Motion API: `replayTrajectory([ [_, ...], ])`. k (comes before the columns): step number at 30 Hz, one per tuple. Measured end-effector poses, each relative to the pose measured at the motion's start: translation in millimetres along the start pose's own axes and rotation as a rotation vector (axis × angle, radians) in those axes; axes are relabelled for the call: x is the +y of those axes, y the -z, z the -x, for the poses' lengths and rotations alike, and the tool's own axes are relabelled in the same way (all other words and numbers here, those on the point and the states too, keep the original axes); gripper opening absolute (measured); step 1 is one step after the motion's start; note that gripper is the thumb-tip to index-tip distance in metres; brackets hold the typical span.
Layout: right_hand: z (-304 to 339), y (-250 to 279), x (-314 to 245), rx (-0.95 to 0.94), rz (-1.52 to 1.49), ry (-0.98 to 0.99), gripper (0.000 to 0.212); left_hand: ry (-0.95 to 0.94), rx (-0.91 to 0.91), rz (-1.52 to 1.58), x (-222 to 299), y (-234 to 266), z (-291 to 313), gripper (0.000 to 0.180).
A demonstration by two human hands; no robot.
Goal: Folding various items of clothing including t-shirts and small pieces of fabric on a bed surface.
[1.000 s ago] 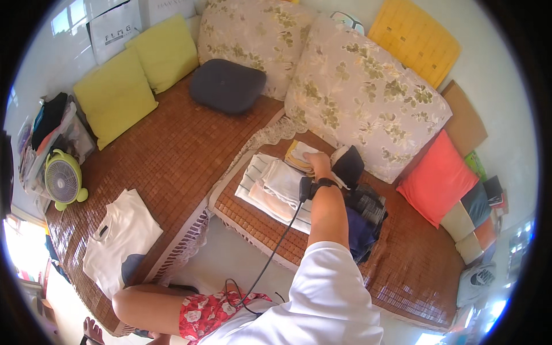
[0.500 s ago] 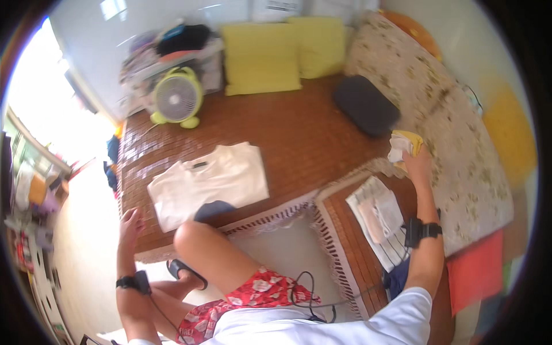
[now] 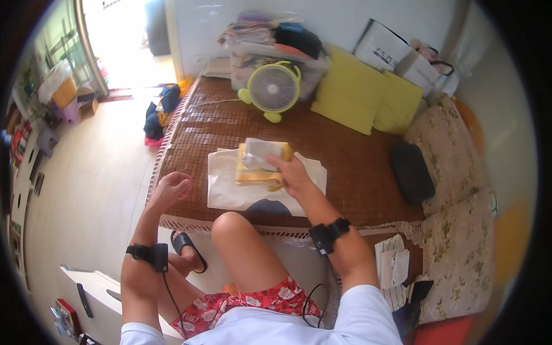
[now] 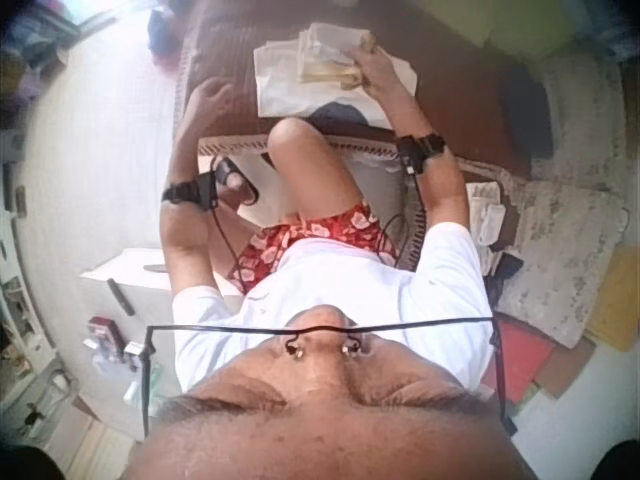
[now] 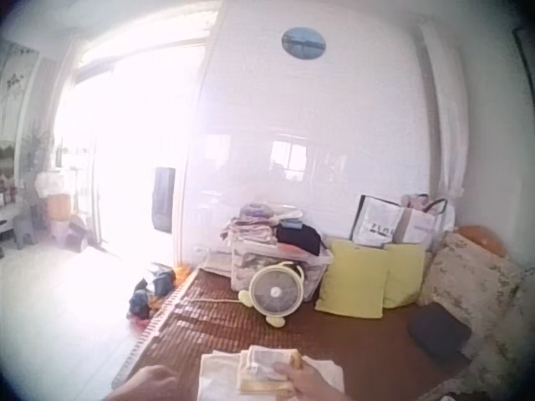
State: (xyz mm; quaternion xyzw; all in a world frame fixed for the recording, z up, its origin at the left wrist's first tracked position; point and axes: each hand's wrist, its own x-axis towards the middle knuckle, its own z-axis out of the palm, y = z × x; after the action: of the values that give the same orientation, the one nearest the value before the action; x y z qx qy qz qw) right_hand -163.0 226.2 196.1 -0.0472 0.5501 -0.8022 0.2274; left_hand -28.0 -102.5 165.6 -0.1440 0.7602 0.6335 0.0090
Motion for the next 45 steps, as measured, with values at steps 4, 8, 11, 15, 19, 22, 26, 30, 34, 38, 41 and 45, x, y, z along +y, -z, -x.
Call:
replayTrajectory([
  [4, -32.7, -34.4, 48.3, -0.078, -0.077, -0.129, 0.032, -0.02, 0.002, -0.047, 9.5, 15.7, 15.0, 0.023],
  [8, -57.1, 1.7, 124.4, 0.256, 0.672, -0.009, 0.054, 0.016, -0.011, -0.176, 2.8, 22.2, 14.3, 0.025],
  [11, -42.6, 7.1, 126.0, 0.355, 0.902, 0.082, 0.056, 0.066, -0.063, -0.244, -4.0, 27.3, 14.5, 0.029],
  [15, -12.3, 42.4, 110.4, 0.281, 0.98, 0.127, 0.047, 0.008, -0.091, -0.236, -15.8, 17.3, -2.6, 0.031],
  [19, 37.7, 85.6, 97.1, 0.231, 1.027, 0.097, 0.036, 0.0, -0.131, -0.241, -21.3, 8.8, -11.3, 0.03],
  [22, 66.7, 130.7, 82.0, 0.356, 1.197, 0.181, 0.024, -0.019, -0.177, -0.248, -11.8, -9.9, -19.1, 0.029],
  [26, 88.7, 199.7, 70.3, 0.665, 1.287, 0.299, 0.027, -0.081, -0.245, -0.404, 0.1, -46.6, -40.4, 0.027],
  [30, 68.8, 203.8, 92.7, 0.709, 1.086, 0.235, 0.037, 0.031, -0.236, -0.35, -14.5, -51.9, -46.5, 0.022],
  [34, 64.9, 181.1, 75.7, 0.758, 0.943, -0.055, 0.06, -0.004, -0.22, -0.43, -19.6, -71.2, -50.5, 0.023],
  [38, 56.9, 182.7, 58.1, 0.691, 0.985, -0.187, 0.066, -0.025, -0.245, -0.433, -21.9, -84.3, -53.7, 0.021],
  [41, 49.1, 187.9, 57.8, 0.555, 0.792, -0.1, 0.055, 0.023, -0.251, -0.435, -13.7, -91.1, -50.3, 0.019],
  [45, 35.9, 185.7, 64.5, 0.447, 0.418, -0.013, 0.043, 0.041, -0.232, -0.296, -36.6, -79.4, -57.0, 0.016],
])
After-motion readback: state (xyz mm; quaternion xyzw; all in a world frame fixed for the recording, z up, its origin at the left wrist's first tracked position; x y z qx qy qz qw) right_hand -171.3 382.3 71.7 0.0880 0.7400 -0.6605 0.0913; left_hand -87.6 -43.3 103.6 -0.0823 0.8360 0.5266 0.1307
